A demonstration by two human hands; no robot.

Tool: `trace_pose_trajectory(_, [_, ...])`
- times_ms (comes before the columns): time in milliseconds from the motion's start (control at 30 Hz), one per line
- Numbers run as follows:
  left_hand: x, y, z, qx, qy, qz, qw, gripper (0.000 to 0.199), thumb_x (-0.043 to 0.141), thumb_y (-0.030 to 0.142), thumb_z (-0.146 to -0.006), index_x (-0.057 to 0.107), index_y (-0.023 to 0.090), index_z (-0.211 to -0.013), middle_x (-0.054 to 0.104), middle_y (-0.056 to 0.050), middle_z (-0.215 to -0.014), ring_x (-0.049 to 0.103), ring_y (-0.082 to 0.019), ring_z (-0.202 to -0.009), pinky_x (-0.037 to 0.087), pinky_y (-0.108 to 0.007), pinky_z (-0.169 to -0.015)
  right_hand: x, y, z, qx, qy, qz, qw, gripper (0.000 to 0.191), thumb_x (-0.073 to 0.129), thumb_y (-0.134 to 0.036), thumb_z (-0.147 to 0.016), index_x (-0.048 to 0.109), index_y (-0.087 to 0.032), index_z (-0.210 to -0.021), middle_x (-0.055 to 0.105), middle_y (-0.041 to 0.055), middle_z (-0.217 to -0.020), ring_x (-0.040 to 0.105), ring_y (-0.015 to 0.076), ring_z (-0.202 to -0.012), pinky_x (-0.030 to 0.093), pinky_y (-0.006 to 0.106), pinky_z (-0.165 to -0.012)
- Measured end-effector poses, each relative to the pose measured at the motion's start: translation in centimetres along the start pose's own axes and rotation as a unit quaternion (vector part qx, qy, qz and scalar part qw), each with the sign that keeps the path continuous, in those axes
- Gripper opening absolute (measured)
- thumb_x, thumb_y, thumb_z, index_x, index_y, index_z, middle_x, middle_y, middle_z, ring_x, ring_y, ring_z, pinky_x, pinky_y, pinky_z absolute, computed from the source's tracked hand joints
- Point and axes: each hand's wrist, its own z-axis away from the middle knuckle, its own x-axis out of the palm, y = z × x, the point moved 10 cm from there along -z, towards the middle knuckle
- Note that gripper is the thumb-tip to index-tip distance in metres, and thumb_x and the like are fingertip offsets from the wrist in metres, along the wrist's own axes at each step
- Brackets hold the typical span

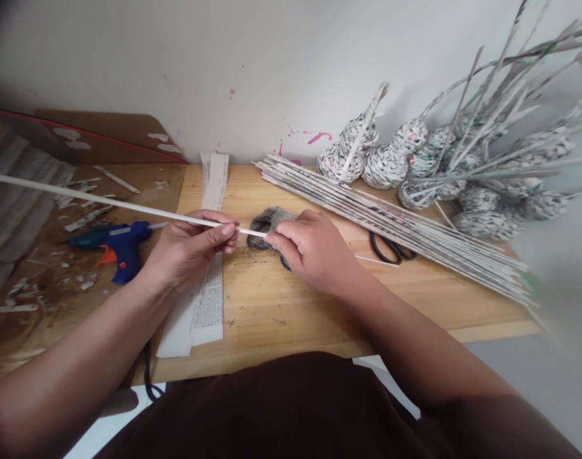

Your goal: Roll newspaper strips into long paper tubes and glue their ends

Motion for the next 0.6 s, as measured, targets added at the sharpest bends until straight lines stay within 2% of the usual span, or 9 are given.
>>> trace_pose_trajectory(67, [0.0, 0.2, 0.0, 0.004, 0.001, 0.003, 1.000, 0.016, 0.079, 0.024, -0.064, 0.070, 0.016, -0.075, 0.061, -0.001, -0.059, 0.056, -0.011, -0.055, 0.045, -0.024, -0.051, -0.1, -0.2, 0.1, -0.012, 0.006, 0.006, 1.000, 0.027, 0.051, -0.035, -0.093, 0.063, -0.019, -0.074, 0.062, 0.0031, -0.067, 0.053, 0.0177, -0.067, 0.037, 0.031, -0.070])
trace_pose_trajectory(167, [-0.1, 0.4, 0.0, 0.011, 0.001, 0.008, 1.000, 0.015, 0.079, 0.024, -0.065, 0.070, 0.016, -0.075, 0.061, 0.000, -0.059, 0.056, -0.010, -0.055, 0.044, -0.024, -0.051, -0.8, -0.5, 0.3, -0.032, 0.049, 0.009, 0.998, 0.019, 0.057, -0.037, -0.089, 0.065, -0.020, -0.089, 0.068, 0.0055, -0.084, 0.057, 0.0207, -0.079, 0.038, 0.034, -0.077])
trace_pose_trajectory(333, [-0.2, 0.4, 0.0, 0.017, 0.008, 0.001, 1.000, 0.015, 0.079, 0.024, -0.065, 0.069, 0.017, -0.073, 0.061, 0.000, -0.059, 0.057, -0.011, -0.056, 0.044, -0.025, -0.051, -0.7, -0.5, 0.4, -0.018, 0.039, 0.002, 0.999, 0.025, 0.048, -0.031, -0.094, 0.067, -0.020, -0.082, 0.066, 0.0039, -0.073, 0.055, 0.0183, -0.071, 0.039, 0.033, -0.074])
trace_pose_trajectory(467, [-0.1, 0.5, 0.0, 0.023, 0.001, -0.001, 1.000, 0.016, 0.079, 0.024, -0.064, 0.069, 0.016, -0.074, 0.061, 0.000, -0.060, 0.056, -0.011, -0.055, 0.044, -0.025, -0.052, -1.3, -0.3, 0.4, -0.006, 0.057, -0.040, 0.998, 0.020, 0.053, -0.033, -0.091, 0.067, -0.021, -0.085, 0.068, 0.0029, -0.078, 0.057, 0.0172, -0.072, 0.040, 0.031, -0.072])
trace_pose_trajectory(600, [0.0, 0.5, 0.0, 0.031, -0.007, -0.023, 0.999, 0.017, 0.079, 0.025, -0.065, 0.070, 0.016, -0.076, 0.062, -0.001, -0.059, 0.057, -0.011, -0.055, 0.045, -0.025, -0.053, -1.2, -0.2, 0.3, -0.009, 0.053, -0.046, 0.998, 0.017, 0.057, -0.031, -0.089, 0.067, -0.020, -0.080, 0.068, 0.0031, -0.078, 0.057, 0.0174, -0.074, 0.040, 0.032, -0.075])
